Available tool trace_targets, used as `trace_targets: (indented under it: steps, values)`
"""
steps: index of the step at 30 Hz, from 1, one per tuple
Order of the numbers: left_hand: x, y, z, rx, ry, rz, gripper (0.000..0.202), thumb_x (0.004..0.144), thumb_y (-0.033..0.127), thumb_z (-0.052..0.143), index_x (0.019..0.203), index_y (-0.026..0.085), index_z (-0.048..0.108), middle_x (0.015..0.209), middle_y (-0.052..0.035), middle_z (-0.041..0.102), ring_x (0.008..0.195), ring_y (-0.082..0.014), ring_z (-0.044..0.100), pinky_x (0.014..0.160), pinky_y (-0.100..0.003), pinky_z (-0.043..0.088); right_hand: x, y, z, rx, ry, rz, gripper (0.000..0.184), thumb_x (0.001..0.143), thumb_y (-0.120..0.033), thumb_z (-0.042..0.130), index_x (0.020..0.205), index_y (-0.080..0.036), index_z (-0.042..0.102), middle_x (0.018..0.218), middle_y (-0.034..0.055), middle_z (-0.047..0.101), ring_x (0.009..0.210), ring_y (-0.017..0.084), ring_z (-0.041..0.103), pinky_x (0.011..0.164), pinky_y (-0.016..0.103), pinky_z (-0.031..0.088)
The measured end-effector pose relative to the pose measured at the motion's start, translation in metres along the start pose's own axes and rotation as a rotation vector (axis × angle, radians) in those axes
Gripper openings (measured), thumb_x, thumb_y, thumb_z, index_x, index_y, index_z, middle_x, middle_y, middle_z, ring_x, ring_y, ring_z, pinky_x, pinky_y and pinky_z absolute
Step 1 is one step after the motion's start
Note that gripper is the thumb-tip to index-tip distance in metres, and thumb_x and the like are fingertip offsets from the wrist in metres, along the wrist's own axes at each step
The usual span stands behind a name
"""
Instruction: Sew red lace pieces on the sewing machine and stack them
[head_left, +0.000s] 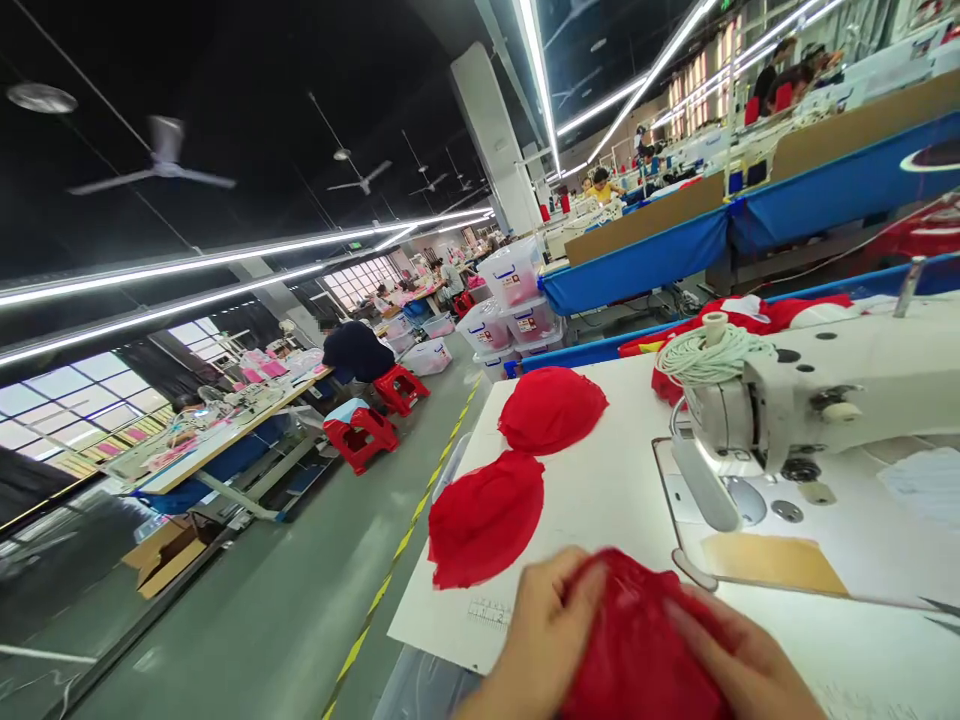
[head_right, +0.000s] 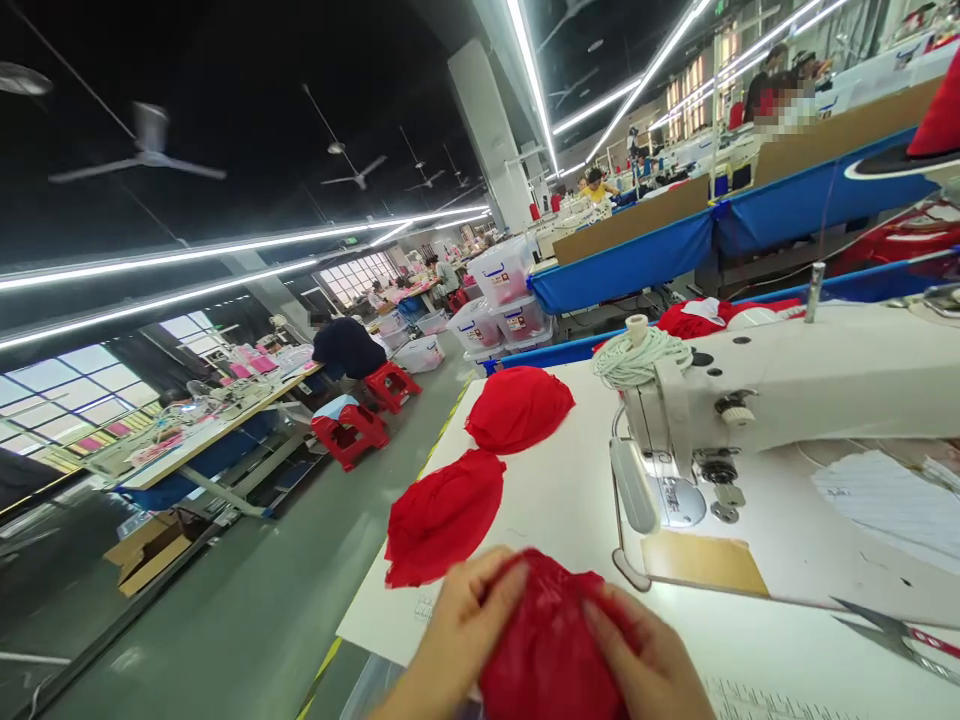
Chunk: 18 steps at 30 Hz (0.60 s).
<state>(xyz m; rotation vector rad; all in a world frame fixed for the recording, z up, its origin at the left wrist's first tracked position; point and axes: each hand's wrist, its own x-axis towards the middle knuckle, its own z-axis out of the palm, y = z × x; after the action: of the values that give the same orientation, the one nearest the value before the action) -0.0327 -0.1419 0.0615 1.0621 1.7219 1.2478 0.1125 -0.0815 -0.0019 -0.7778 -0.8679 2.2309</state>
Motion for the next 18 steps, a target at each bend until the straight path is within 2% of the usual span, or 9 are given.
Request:
trace_targets:
  steps: [2, 3, 5, 7, 10, 12, 14, 16, 18]
  values:
    - [0.011, 0.004, 0.0, -0.353, -0.002, -0.244, 0.03, 0.076, 0.046, 0.069, 0.074, 0.016, 0.067, 0.065, -0.0002, 0.061, 0.06, -0.0116, 0.054, 0.059, -0.022, 0.042, 0.002, -0.002, -0.005, -0.021, 0.024, 0.012, 0.047, 0.071, -0.056, 0.069, 0.103, -0.021, 0.069, 0.08, 0.0047, 0.073, 0.079, 0.027, 0.069, 0.069, 0.035, 0.055]
    - [0.017, 0.004, 0.0, -0.484, -0.026, -0.304, 0.027, 0.075, 0.042, 0.072, 0.079, 0.015, 0.068, 0.07, -0.001, 0.064, 0.063, -0.0117, 0.057, 0.062, -0.022, 0.044, 0.003, -0.004, -0.01, -0.064, 0.033, 0.001, 0.046, 0.074, -0.057, 0.066, 0.103, -0.022, 0.068, 0.08, 0.0043, 0.073, 0.076, 0.025, 0.068, 0.066, 0.033, 0.055]
    - [0.027, 0.0, 0.003, -0.663, -0.118, -0.355, 0.023, 0.076, 0.035, 0.073, 0.086, 0.014, 0.069, 0.081, -0.0039, 0.069, 0.072, -0.0129, 0.061, 0.071, -0.023, 0.047, 0.005, -0.008, -0.021, -0.221, 0.049, -0.071, 0.044, 0.077, -0.06, 0.061, 0.099, -0.023, 0.069, 0.081, 0.0033, 0.072, 0.073, 0.022, 0.066, 0.063, 0.028, 0.053]
    - [0.034, -0.005, 0.008, -0.761, -0.19, -0.338, 0.02, 0.079, 0.03, 0.07, 0.091, 0.013, 0.07, 0.087, -0.0058, 0.07, 0.078, -0.0138, 0.064, 0.076, -0.024, 0.048, 0.005, -0.013, -0.031, -0.412, 0.091, -0.166, 0.043, 0.079, -0.06, 0.057, 0.095, -0.023, 0.069, 0.079, 0.0027, 0.071, 0.072, 0.02, 0.064, 0.062, 0.025, 0.051]
    - [0.04, -0.012, 0.017, -0.842, -0.218, -0.299, 0.016, 0.082, 0.026, 0.067, 0.092, 0.014, 0.071, 0.089, -0.0049, 0.072, 0.082, -0.0142, 0.065, 0.079, -0.024, 0.047, 0.001, -0.019, -0.04, -0.539, 0.215, -0.278, 0.044, 0.083, -0.059, 0.05, 0.103, -0.023, 0.064, 0.086, 0.0041, 0.071, 0.079, 0.022, 0.065, 0.068, 0.026, 0.052]
    - [0.043, -0.012, 0.024, -0.849, -0.258, -0.309, 0.014, 0.081, 0.025, 0.068, 0.09, 0.014, 0.071, 0.086, -0.0034, 0.072, 0.08, -0.0139, 0.065, 0.078, -0.023, 0.047, -0.003, -0.024, -0.039, -0.536, 0.331, -0.334, 0.046, 0.084, -0.059, 0.048, 0.112, -0.024, 0.059, 0.107, 0.0064, 0.069, 0.099, 0.025, 0.062, 0.083, 0.031, 0.05]
    - [0.046, -0.008, 0.031, -0.823, -0.312, -0.34, 0.014, 0.08, 0.025, 0.068, 0.088, 0.014, 0.071, 0.083, -0.0027, 0.071, 0.078, -0.0134, 0.064, 0.075, -0.022, 0.046, -0.007, -0.03, -0.036, -0.514, 0.399, -0.344, 0.048, 0.083, -0.06, 0.047, 0.116, -0.026, 0.057, 0.126, 0.0067, 0.061, 0.12, 0.026, 0.051, 0.1, 0.037, 0.04]
    - [0.048, -0.005, 0.037, -0.791, -0.349, -0.367, 0.016, 0.079, 0.025, 0.069, 0.089, 0.013, 0.071, 0.084, -0.0034, 0.071, 0.077, -0.0135, 0.064, 0.074, -0.022, 0.046, -0.009, -0.036, -0.032, -0.453, 0.381, -0.307, 0.049, 0.082, -0.06, 0.05, 0.117, -0.026, 0.058, 0.128, 0.0067, 0.059, 0.124, 0.027, 0.048, 0.105, 0.04, 0.035]
    - [0.049, -0.003, 0.039, -0.729, -0.385, -0.374, 0.018, 0.078, 0.027, 0.071, 0.09, 0.013, 0.071, 0.086, -0.0042, 0.071, 0.078, -0.0136, 0.063, 0.075, -0.022, 0.046, -0.008, -0.041, -0.03, -0.351, 0.266, -0.28, 0.049, 0.079, -0.059, 0.056, 0.112, -0.024, 0.062, 0.116, 0.0077, 0.066, 0.113, 0.028, 0.056, 0.094, 0.038, 0.045]
